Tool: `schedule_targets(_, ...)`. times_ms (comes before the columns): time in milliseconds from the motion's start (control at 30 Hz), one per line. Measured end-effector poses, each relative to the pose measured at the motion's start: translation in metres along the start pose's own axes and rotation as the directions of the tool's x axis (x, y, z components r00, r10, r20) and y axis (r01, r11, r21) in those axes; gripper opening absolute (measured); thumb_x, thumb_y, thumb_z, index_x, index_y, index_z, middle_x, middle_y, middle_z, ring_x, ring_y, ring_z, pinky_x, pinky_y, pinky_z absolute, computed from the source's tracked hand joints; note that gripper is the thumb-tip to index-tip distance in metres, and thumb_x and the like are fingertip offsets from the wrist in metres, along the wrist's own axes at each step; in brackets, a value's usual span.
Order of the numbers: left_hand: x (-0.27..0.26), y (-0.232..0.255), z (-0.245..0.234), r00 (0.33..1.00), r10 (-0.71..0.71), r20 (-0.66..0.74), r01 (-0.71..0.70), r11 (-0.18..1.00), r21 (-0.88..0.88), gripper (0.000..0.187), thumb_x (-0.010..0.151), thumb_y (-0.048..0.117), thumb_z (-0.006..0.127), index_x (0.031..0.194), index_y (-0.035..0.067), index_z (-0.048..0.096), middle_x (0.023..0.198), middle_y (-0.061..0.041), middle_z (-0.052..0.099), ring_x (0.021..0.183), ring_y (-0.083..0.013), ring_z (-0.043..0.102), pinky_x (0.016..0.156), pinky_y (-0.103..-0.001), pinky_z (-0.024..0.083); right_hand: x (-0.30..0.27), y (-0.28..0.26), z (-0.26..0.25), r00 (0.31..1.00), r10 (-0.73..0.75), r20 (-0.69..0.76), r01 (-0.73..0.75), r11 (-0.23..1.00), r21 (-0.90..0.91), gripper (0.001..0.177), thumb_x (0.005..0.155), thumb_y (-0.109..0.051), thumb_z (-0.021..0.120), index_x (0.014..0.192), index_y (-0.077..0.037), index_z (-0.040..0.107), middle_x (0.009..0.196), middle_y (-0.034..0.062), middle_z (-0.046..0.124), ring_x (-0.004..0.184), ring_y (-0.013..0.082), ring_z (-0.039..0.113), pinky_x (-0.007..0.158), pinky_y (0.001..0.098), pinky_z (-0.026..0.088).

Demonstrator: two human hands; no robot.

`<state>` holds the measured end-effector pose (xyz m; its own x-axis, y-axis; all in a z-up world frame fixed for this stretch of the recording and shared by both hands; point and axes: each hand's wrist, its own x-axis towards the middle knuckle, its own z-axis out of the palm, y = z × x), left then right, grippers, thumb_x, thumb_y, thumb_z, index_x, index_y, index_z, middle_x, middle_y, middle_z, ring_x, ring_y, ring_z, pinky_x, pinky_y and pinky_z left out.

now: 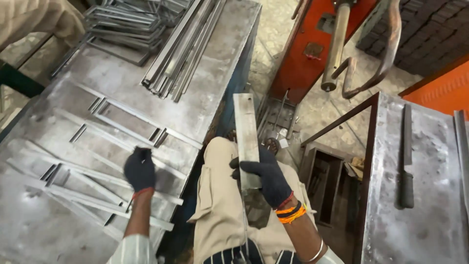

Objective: The person repeatedly picks up rectangular metal frames from a stack, places them against a grinding wheel to smooth the edges, and then sets them aside. The process is repeated for multiple frames.

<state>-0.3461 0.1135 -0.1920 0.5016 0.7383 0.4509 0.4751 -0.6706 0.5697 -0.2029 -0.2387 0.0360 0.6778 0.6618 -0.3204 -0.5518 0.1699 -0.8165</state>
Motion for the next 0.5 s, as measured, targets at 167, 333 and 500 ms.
schedule_targets(167, 0.07, 0.095, 0.071, 0.961, 0.202, 0.189, -0.205, 0.979, -0.003, 0.021, 0.087, 0.027, 0.078, 0.091, 0.009, 0.067, 0.083, -0.013, 0.069, 0.081, -0.0379, 0.067, 0.07, -0.05, 0.051, 0.036, 0.02, -0.051, 0.965, -0.094, -0.246, 0.076, 0.994, -0.081, 0.032, 0.084, -0.006, 0.075, 0.115, -0.001, 0.068, 0.09, 0.0039, 0.071, 0.077, 0.0151, 0.068, 0.066, 0.0304, 0.054)
schedule_targets(333, 0.143, 0.094, 0.154, 0.899, 0.405, 0.165, -0.432, 0.883, 0.185, 0.037, 0.073, 0.022, 0.074, 0.106, 0.006, 0.067, 0.083, -0.015, 0.07, 0.077, -0.0365, 0.068, 0.064, -0.049, 0.052, 0.037, 0.026, -0.08, 0.946, -0.01, -0.324, -0.03, 0.992, -0.119, 0.029, 0.082, -0.011, 0.074, 0.109, -0.004, 0.07, 0.083, 0.0056, 0.071, 0.071, 0.0161, 0.067, 0.062, 0.0316, 0.053)
schedule_targets(500, 0.174, 0.051, 0.225, 0.937, 0.15, 0.315, -0.298, 0.817, 0.495, 0.025, 0.094, 0.01, 0.06, 0.116, -0.001, 0.065, 0.085, -0.016, 0.073, 0.075, -0.0329, 0.073, 0.064, -0.045, 0.056, 0.037, 0.037, -0.099, 0.887, 0.048, -0.459, -0.105, 0.99, -0.099, 0.043, 0.078, -0.008, 0.077, 0.119, -0.001, 0.071, 0.092, 0.003, 0.073, 0.079, 0.0126, 0.068, 0.07, 0.0286, 0.054)
